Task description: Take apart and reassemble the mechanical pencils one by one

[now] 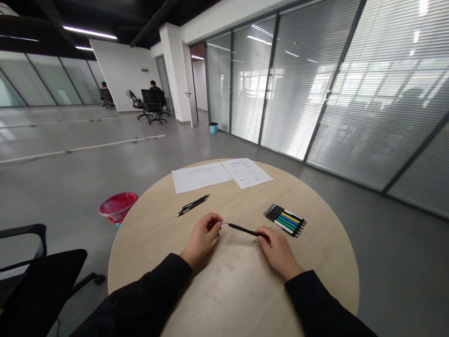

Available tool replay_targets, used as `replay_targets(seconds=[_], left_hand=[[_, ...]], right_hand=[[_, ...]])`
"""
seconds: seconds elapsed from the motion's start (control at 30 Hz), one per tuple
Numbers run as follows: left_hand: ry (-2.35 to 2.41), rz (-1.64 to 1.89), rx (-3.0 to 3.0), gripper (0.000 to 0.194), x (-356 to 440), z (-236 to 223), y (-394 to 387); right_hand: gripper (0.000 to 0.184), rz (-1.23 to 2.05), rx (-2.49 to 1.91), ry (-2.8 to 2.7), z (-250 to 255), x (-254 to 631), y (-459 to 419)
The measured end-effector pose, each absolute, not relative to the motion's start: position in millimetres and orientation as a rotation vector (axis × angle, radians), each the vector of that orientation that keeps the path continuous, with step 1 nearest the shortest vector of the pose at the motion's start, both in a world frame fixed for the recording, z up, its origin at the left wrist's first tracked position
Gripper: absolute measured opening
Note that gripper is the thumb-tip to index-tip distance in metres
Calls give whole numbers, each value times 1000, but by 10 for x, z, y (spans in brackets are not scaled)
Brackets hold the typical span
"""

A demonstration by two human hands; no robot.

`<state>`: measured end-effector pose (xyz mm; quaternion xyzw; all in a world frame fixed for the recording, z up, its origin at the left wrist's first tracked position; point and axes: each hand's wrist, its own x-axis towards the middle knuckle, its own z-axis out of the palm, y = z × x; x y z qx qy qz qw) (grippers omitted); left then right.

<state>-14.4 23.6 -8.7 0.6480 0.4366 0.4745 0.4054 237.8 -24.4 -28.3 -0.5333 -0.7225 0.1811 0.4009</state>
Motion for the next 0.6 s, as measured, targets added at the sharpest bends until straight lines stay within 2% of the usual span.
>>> replay_targets(seconds=[0.6], left_hand=[[1138, 1164, 1787, 14, -182, -78, 211]], right_hand=[[17, 442, -1355, -1845, -273, 2377, -254]])
